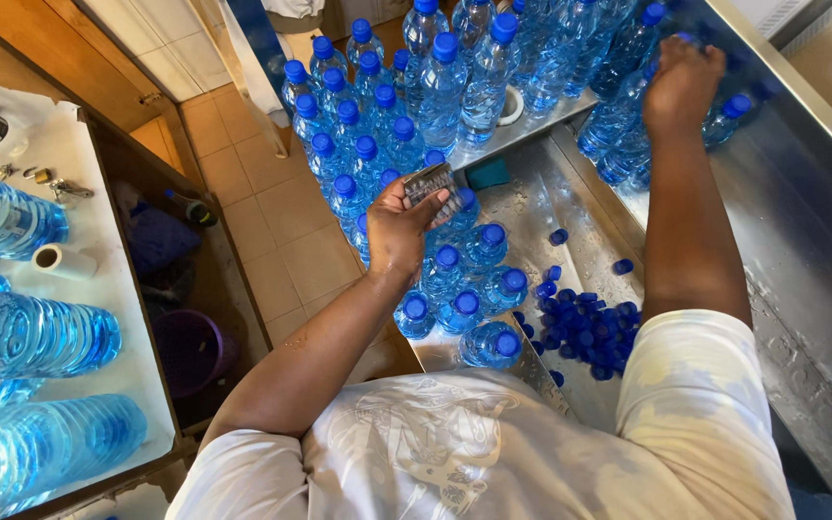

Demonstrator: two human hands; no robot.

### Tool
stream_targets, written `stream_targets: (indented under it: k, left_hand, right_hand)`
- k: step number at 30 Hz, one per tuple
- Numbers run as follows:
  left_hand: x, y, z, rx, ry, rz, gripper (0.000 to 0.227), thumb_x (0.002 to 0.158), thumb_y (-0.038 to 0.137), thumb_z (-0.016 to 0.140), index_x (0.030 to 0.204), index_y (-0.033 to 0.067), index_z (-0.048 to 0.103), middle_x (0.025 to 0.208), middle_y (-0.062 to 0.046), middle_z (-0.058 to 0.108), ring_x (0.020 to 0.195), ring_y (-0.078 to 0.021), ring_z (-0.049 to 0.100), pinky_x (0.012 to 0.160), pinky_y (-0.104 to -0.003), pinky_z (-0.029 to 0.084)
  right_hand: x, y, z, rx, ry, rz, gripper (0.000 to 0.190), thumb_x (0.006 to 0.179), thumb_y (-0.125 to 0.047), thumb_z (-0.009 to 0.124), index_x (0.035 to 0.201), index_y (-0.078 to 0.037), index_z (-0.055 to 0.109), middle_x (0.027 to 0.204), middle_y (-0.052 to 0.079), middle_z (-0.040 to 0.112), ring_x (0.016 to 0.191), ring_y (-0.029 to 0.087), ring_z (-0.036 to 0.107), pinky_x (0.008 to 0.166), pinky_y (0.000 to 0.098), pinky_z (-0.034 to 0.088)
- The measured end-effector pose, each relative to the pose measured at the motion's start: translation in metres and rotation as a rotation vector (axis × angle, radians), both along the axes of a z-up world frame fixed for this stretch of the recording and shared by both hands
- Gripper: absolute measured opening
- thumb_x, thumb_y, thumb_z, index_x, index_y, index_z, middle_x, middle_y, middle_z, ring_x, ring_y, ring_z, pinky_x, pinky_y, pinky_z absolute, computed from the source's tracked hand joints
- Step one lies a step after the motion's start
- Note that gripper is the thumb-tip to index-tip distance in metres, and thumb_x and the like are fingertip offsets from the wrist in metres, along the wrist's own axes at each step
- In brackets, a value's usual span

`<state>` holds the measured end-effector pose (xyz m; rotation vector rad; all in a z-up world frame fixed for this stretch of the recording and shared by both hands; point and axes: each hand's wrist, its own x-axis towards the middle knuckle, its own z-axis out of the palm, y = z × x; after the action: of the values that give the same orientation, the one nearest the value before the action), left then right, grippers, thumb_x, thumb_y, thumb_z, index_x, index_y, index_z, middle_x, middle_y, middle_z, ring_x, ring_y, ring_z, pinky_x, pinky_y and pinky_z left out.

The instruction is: The person applies small white labels to the necks of blue-capped water bottles arranged on a metal table. They peel each label from a backing sheet and press it onto a bottle, then move to the next bottle in the row.

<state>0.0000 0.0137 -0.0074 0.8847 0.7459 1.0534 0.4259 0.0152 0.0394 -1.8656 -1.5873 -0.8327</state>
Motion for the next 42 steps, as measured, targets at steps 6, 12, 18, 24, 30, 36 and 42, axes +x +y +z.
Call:
stream_targets:
  k: [6,12,18,24,30,36,42]
  left_hand:
    - [-0.002,-0.003,0.011,0.018,0.022,0.043,0.031,0.095,0.007,0.085,0.125,0.0048,0.078,0.113,-0.009,0.085,0.094,-0.0175,0.079,0.077,-0.035,0.073]
    - [-0.001,-0.005,0.02,0.006,-0.019,0.036,0.035,0.095,0.009,0.086,0.128,0.0062,0.076,0.115,-0.009,0.085,0.095,-0.0178,0.081,0.075,-0.032,0.07]
    - [0.018,-0.012,0.01,0.002,-0.206,0.0,0.032,0.091,-0.002,0.09,0.121,-0.0018,0.077,0.104,-0.017,0.085,0.091,-0.0232,0.085,0.084,-0.038,0.073]
    - [0.019,-0.019,0.015,0.016,-0.216,-0.037,0.032,0.09,-0.005,0.088,0.12,-0.0017,0.078,0.104,-0.016,0.085,0.092,-0.0225,0.085,0.084,-0.036,0.073]
    - [0.016,-0.017,0.015,0.008,-0.247,-0.031,0.034,0.088,-0.007,0.09,0.12,-0.0026,0.078,0.103,-0.018,0.085,0.092,-0.0264,0.085,0.085,-0.04,0.072]
    - [0.013,-0.016,0.016,0.032,-0.194,-0.019,0.032,0.091,-0.006,0.088,0.121,-0.002,0.078,0.104,-0.016,0.084,0.095,-0.0229,0.083,0.087,-0.04,0.072]
    - [0.011,-0.013,0.012,0.068,-0.09,0.027,0.029,0.093,-0.007,0.084,0.121,-0.0007,0.079,0.099,-0.015,0.084,0.086,-0.0205,0.083,0.078,-0.036,0.072]
  right_hand:
    - [-0.02,-0.014,-0.012,-0.567,-0.27,-0.463,0.082,0.132,-0.066,0.029,0.187,-0.007,0.013,0.185,0.016,0.021,0.172,0.028,0.011,0.129,0.0598,-0.036]
    - [-0.095,-0.033,0.024,0.07,0.332,0.086,0.03,0.122,-0.021,0.069,0.145,-0.001,0.069,0.135,0.023,0.074,0.122,0.043,0.068,0.096,0.0553,0.054]
    - [-0.239,-0.085,0.017,-0.194,1.242,0.744,0.036,0.087,-0.003,0.096,0.118,0.003,0.08,0.097,0.013,0.077,0.085,0.013,0.076,0.079,0.0259,0.07]
    - [-0.247,-0.08,-0.004,-0.105,1.372,0.774,0.044,0.085,0.005,0.095,0.125,0.005,0.074,0.102,0.011,0.074,0.088,0.01,0.075,0.081,0.0245,0.07]
    - [-0.252,-0.087,0.002,-0.124,1.354,0.751,0.018,0.102,-0.004,0.085,0.115,0.005,0.076,0.091,0.009,0.073,0.084,0.009,0.071,0.075,0.0229,0.066]
    - [-0.254,-0.095,0.012,-0.126,1.192,0.688,0.009,0.106,0.002,0.079,0.115,0.005,0.077,0.09,0.014,0.076,0.083,0.012,0.072,0.072,0.0247,0.064]
    - [-0.259,-0.111,0.032,-0.166,1.181,0.767,0.014,0.105,-0.005,0.08,0.113,0.007,0.078,0.09,0.02,0.078,0.07,0.015,0.068,0.063,0.0252,0.054]
